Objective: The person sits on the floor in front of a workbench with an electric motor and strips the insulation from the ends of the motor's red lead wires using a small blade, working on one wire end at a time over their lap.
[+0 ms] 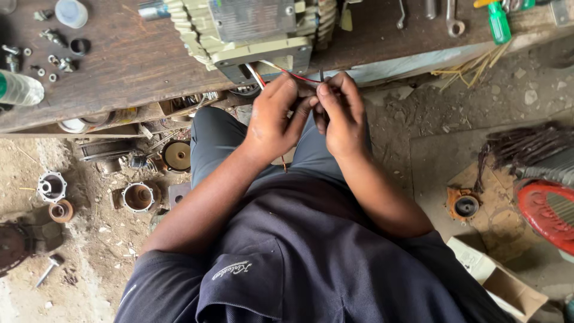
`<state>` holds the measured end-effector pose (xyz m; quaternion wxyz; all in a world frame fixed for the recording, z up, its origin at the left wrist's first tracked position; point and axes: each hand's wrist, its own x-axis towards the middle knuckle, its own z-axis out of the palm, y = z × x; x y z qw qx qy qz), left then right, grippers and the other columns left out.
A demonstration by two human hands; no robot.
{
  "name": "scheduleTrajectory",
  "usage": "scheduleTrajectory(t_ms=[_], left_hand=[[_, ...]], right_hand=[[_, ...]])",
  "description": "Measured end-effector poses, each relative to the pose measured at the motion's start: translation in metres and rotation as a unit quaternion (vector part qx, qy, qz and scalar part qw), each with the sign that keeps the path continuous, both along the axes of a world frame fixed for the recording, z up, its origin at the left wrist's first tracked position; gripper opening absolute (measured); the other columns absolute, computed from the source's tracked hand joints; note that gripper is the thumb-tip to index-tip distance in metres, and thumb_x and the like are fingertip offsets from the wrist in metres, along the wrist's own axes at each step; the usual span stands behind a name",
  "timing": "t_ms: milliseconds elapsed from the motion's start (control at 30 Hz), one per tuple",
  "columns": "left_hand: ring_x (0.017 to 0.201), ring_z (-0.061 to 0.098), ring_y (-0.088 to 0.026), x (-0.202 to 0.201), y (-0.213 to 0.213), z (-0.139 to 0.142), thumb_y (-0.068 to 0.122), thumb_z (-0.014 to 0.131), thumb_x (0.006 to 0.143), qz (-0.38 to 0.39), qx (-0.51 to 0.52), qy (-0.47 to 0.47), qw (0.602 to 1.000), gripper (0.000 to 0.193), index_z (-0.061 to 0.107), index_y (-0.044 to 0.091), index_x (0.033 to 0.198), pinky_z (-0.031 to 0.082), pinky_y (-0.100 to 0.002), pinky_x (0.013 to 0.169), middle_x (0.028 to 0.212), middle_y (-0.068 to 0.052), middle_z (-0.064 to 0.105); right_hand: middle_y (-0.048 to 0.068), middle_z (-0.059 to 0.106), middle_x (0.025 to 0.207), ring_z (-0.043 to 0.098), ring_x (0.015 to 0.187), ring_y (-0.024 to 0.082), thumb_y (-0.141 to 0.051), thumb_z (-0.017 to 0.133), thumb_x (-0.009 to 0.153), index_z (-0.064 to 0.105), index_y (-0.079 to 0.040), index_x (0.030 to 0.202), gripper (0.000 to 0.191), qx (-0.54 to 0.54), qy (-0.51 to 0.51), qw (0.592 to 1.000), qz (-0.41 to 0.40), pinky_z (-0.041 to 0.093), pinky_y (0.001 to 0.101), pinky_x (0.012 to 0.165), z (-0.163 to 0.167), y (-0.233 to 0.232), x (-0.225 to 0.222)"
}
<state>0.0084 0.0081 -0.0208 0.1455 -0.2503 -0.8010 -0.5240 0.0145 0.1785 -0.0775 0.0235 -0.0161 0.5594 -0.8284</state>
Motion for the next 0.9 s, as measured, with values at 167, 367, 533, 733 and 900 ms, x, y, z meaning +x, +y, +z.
scheduleTrajectory(t_ms=[167, 367, 533, 733, 900], left_hand=[[0.092, 0.064, -0.036, 0.001, 0.001, 0.0, -0.001, 0.07, 0.098, 0.002, 0.015, 0.001, 1.0, 0.012, 0.062, 0.002, 0.106, 0.052, -0.043, 0.082, 0.099, -0.015, 0.063], [0.09, 0.061, -0.038, -0.002, 0.002, -0.005, 0.001, 0.071, 0.096, 0.005, -0.02, 0.032, 0.999, 0.012, 0.06, 0.002, 0.099, 0.049, -0.046, 0.08, 0.096, -0.015, 0.06], [0.086, 0.059, -0.039, -0.005, 0.002, -0.007, 0.001, 0.073, 0.09, 0.019, -0.059, 0.053, 0.997, 0.013, 0.061, 0.002, 0.096, 0.046, -0.047, 0.076, 0.091, -0.016, 0.058], [0.09, 0.062, -0.037, 0.004, -0.009, -0.011, -0.003, 0.069, 0.094, 0.018, -0.002, -0.014, 1.0, 0.011, 0.06, 0.001, 0.099, 0.05, -0.043, 0.08, 0.096, -0.015, 0.062], [0.086, 0.061, -0.037, 0.004, 0.0, -0.016, -0.001, 0.071, 0.096, 0.033, 0.016, -0.039, 0.999, 0.012, 0.06, 0.0, 0.098, 0.05, -0.043, 0.077, 0.094, -0.016, 0.06]], right_hand=[[-0.001, 0.051, 0.076, 0.041, 0.054, 0.005, -0.024, 0.059, 0.109, 0.054, -0.009, 0.095, 0.021, 0.007, -0.021, 1.0, -0.003, 0.032, 0.0224, 0.046, 0.013, -0.006, -0.001], [0.002, 0.054, 0.077, 0.041, 0.048, 0.008, -0.02, 0.06, 0.104, 0.052, -0.011, 0.092, 0.016, -0.138, -0.108, 0.984, 0.041, 0.03, 0.0234, 0.041, -0.008, 0.009, 0.0], [0.003, 0.054, 0.08, 0.041, 0.053, 0.011, -0.018, 0.061, 0.106, 0.053, -0.012, 0.094, 0.015, -0.218, -0.117, 0.967, 0.065, 0.03, 0.0254, 0.046, 0.043, 0.02, 0.002], [0.0, 0.057, 0.079, 0.052, 0.064, 0.011, -0.039, 0.051, 0.108, 0.055, -0.017, 0.087, 0.031, -0.311, -0.052, 0.944, -0.093, 0.042, 0.0253, 0.058, 0.105, 0.112, -0.011], [0.001, 0.053, 0.074, 0.042, 0.046, 0.01, -0.037, 0.066, 0.096, 0.05, -0.018, 0.094, 0.025, -0.074, -0.02, 0.997, -0.025, 0.03, 0.0248, 0.038, -0.015, 0.037, -0.002]])
